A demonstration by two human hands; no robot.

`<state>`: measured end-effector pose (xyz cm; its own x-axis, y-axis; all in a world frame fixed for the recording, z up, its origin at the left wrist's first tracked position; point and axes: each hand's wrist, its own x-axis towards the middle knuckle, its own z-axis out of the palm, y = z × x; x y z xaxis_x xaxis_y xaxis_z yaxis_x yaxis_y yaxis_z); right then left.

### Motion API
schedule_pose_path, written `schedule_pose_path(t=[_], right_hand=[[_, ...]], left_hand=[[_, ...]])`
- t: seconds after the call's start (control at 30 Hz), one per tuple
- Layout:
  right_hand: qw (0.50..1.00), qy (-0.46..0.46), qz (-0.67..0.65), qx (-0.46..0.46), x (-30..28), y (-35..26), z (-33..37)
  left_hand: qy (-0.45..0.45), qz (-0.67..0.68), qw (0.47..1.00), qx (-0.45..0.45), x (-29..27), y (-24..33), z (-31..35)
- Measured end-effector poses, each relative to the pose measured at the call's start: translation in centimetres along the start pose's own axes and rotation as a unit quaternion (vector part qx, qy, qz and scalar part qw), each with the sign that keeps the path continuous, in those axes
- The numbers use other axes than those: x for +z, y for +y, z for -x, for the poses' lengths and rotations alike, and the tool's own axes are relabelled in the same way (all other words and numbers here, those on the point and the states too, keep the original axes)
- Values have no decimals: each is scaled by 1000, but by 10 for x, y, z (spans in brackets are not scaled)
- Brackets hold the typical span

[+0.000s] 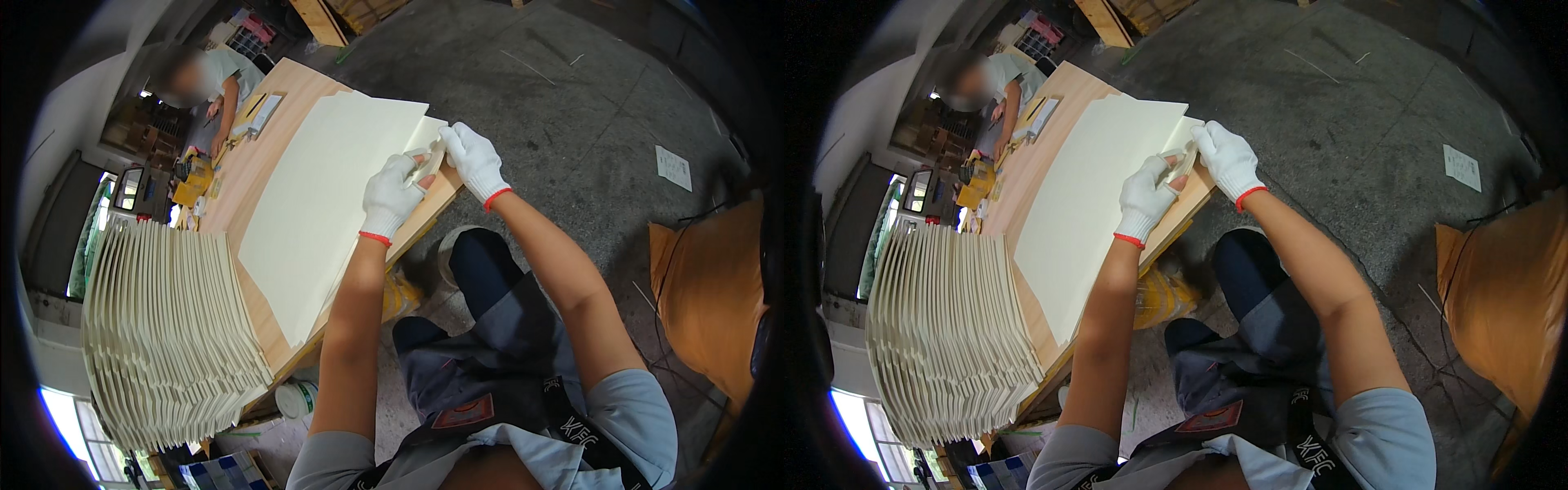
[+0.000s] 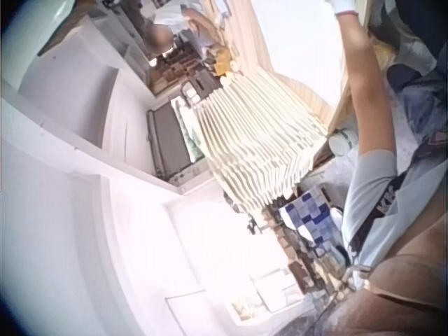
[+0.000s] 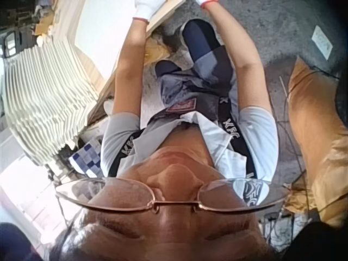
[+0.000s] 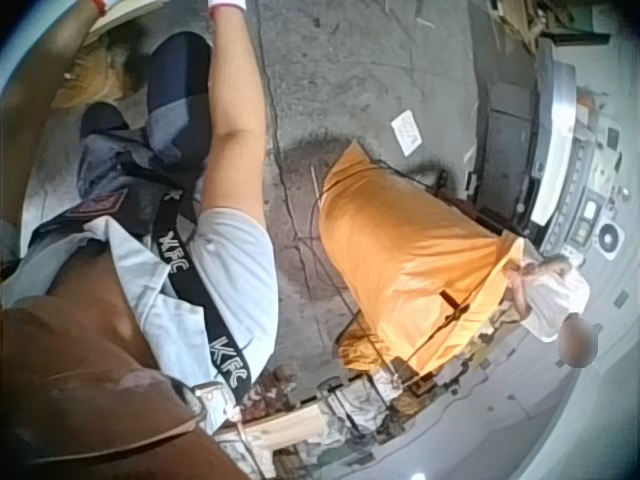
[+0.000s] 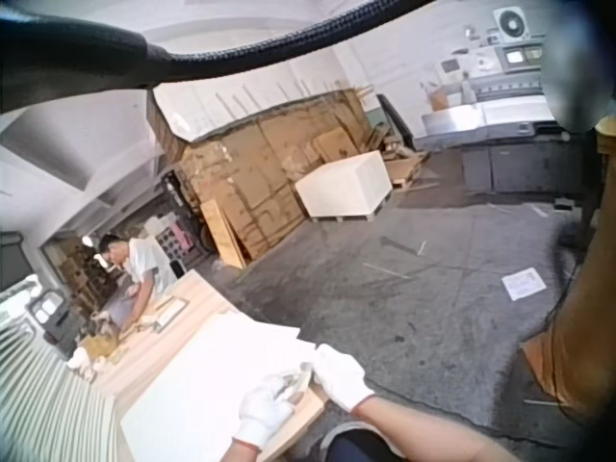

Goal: The person sands the edges of white rectangular boards using a sanding block, then stacks them. Later, the person places a board into a blue and white box.

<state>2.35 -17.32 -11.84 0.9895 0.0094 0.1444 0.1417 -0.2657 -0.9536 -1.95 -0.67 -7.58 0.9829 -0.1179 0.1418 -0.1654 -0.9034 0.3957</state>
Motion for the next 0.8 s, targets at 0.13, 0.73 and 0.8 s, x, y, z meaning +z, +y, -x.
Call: schedule_pose_path(t=[0.13,0.73,0.8], right_hand=[[1000,14,14,-5,1,3,-1],[980,-36,187,56,-27,7,-38],[971,-165,171,26,-31,8,-53]], left_hand=[[11,-11,1000,-1,3,0,0],[108,-90,980,143,19,6,36],[37,-88,986,138,13,20,63]])
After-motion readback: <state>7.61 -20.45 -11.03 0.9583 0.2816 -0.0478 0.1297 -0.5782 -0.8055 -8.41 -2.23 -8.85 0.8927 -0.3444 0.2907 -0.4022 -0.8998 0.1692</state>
